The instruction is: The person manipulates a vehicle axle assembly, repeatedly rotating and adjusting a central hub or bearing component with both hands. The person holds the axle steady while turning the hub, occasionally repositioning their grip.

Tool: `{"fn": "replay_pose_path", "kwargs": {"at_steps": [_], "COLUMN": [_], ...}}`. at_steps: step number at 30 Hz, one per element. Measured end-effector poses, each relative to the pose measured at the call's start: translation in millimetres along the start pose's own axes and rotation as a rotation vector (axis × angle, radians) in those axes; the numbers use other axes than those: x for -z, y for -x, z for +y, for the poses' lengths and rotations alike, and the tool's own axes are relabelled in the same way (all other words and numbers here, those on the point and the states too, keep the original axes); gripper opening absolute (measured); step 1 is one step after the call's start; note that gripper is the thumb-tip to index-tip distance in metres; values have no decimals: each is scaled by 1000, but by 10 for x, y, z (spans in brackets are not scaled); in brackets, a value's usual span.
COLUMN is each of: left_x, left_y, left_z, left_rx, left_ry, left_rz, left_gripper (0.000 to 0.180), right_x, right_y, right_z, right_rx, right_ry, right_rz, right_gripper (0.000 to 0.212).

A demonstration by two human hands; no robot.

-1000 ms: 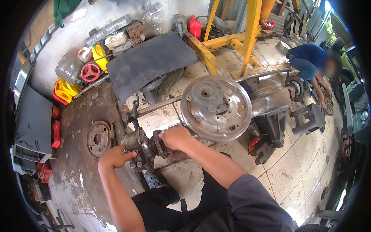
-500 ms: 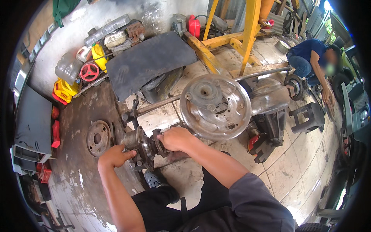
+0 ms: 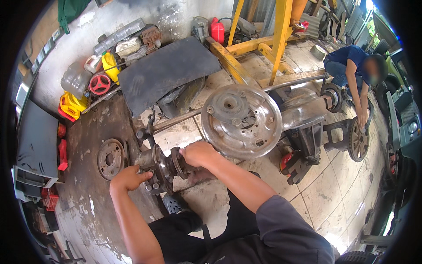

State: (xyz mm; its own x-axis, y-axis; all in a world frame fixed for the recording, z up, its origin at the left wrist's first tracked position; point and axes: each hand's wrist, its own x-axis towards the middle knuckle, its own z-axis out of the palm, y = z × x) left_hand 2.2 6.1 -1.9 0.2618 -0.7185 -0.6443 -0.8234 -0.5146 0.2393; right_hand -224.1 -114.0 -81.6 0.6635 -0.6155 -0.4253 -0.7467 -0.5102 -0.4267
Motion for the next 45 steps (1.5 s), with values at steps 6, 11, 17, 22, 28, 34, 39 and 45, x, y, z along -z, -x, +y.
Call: {"fn": "replay_pose_path", "kwargs": {"at_steps": [6,11,17,22,28,34,39,45], "left_x": [14,8,-50,-34,-92,-95,-39,-45], "left_y": [-47,-32,-135,-69,-64,-90,-55,-83], "left_z": [39,51,-61,-76,-51,-32,-26,-3], "left_rx": [19,8,-56,-48,-10,1,17,-1], "left_ry": [-8,-17,-14,-10,36,51,11,36], "left_rz": [-38,-5,21,-36,11,-20,-39,14], "left_gripper": [83,82,75,73,62,62,67,63], "right_x": [-11,-29,-14,76,-14,130,103,38], "right_y": [131,0,52,170,104,241,208,105], "right_z": [68,90,57,-129,-15,-101,-116,-14], "right_rx": [29,18,58,-8,-6,-27,24,28], "right_ry": [-19,-7,81,43,45,21,1,13], "right_rz": [59,33,87,61,105,65,98,114], "right_gripper": [52,50,47,51,52,50,47,47]}}
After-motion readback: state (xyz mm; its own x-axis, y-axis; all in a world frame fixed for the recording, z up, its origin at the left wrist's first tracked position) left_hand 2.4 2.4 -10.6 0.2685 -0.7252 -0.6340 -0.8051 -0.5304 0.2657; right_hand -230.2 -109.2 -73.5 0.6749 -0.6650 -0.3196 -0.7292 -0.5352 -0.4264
